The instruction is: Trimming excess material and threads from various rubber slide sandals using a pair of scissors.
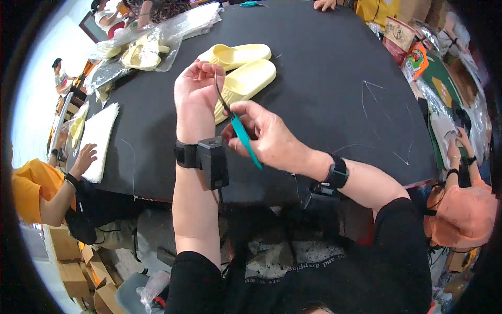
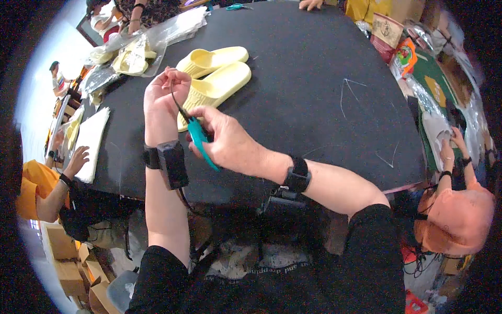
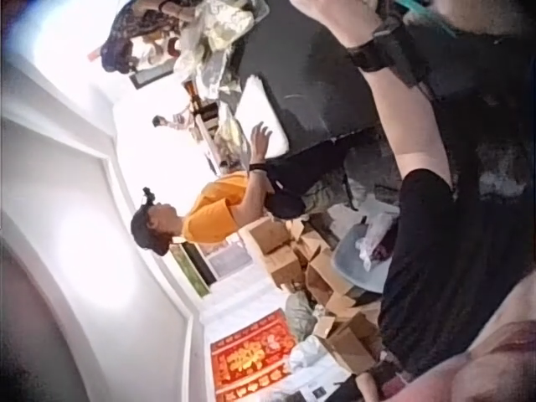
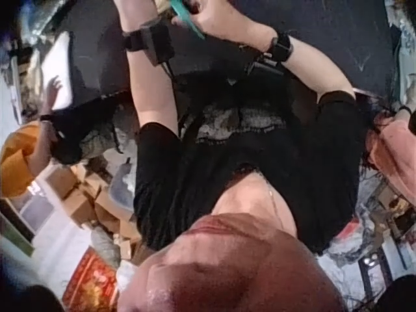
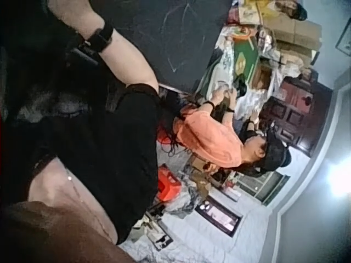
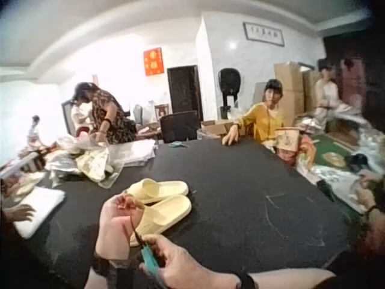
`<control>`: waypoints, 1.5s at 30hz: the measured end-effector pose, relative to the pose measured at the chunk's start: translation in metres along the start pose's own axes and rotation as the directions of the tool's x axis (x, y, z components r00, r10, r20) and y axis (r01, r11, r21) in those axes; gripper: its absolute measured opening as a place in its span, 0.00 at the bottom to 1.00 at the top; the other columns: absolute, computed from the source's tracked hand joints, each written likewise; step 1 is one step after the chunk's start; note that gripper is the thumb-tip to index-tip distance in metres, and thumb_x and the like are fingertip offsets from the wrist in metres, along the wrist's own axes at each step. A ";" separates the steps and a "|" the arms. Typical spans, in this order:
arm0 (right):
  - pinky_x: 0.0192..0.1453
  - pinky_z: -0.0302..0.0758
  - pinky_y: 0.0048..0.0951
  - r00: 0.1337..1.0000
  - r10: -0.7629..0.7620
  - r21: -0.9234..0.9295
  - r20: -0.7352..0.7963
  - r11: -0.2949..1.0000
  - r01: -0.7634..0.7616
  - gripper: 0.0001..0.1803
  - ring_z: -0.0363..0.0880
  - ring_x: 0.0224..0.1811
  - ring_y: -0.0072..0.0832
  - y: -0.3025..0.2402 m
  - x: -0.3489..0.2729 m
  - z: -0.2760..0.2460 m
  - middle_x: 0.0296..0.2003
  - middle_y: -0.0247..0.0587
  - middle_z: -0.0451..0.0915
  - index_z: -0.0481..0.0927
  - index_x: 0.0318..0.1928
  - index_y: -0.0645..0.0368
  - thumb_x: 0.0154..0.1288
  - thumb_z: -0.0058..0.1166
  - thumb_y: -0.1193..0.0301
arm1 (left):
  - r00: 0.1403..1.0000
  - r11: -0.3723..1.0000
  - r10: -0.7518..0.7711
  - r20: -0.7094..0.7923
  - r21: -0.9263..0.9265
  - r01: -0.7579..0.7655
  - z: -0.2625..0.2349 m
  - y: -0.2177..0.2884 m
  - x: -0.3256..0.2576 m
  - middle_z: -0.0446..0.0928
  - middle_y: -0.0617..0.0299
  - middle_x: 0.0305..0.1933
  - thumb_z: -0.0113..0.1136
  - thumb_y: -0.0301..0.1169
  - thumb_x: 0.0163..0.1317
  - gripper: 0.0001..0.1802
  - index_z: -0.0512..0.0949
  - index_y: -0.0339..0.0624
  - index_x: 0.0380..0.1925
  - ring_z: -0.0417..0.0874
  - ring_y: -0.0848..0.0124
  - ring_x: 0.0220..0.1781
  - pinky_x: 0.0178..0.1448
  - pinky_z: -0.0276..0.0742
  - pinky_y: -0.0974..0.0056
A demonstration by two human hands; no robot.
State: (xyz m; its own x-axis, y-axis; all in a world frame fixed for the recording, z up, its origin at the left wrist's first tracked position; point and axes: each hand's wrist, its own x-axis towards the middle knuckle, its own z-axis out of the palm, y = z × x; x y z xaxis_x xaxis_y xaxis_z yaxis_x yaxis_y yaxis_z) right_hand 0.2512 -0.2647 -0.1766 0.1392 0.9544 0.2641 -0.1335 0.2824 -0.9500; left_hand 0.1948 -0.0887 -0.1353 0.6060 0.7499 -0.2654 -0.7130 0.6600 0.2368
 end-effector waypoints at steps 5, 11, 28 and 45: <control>0.50 0.73 0.27 0.987 -0.155 -0.302 0.032 0.940 0.158 0.32 0.74 0.43 0.23 0.013 -0.005 0.005 0.43 0.40 0.75 0.61 0.59 0.60 0.54 0.59 0.82 | 0.999 0.999 -0.004 -0.031 -0.043 0.003 -0.006 -0.006 0.008 0.69 0.64 0.23 0.43 0.19 0.63 0.04 0.69 0.36 0.33 0.70 0.73 0.22 0.34 0.72 0.67; 0.48 0.73 0.32 0.969 -0.247 -0.323 0.013 0.916 0.238 0.28 0.78 0.43 0.43 0.021 -0.009 0.009 0.42 0.54 0.75 0.61 0.57 0.61 0.57 0.56 0.77 | 0.974 0.960 0.222 -0.036 0.184 -0.212 -0.005 -0.014 0.016 0.68 0.65 0.24 0.44 0.22 0.63 0.06 0.66 0.41 0.39 0.67 0.72 0.22 0.31 0.68 0.65; 0.48 0.72 0.27 0.966 -0.255 -0.236 -0.035 0.942 0.240 0.33 0.72 0.41 0.24 0.021 -0.017 0.015 0.41 0.40 0.73 0.60 0.59 0.59 0.56 0.62 0.76 | 0.723 0.196 0.391 0.570 0.715 -0.671 0.007 -0.047 0.001 0.73 0.61 0.22 0.49 0.23 0.59 0.09 0.73 0.32 0.39 0.72 0.77 0.20 0.25 0.70 0.72; 0.37 0.73 0.21 0.984 0.040 0.031 -0.175 0.999 -0.035 0.25 0.73 0.31 0.17 0.016 -0.003 -0.027 0.31 0.34 0.73 0.64 0.54 0.66 0.63 0.58 0.69 | 0.906 -0.505 0.216 0.363 0.836 -0.215 -0.065 0.084 0.074 0.80 0.51 0.37 0.52 0.29 0.58 0.15 0.77 0.30 0.42 0.80 0.67 0.38 0.44 0.74 0.64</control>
State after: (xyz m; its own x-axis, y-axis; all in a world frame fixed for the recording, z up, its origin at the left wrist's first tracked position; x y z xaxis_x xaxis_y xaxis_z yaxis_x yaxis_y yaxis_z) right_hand 0.2750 -0.2658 -0.1973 0.3030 0.9333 0.1927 -0.1685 0.2515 -0.9531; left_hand 0.1568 0.0186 -0.1960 0.5237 0.8385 0.1501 0.5245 -0.4563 0.7188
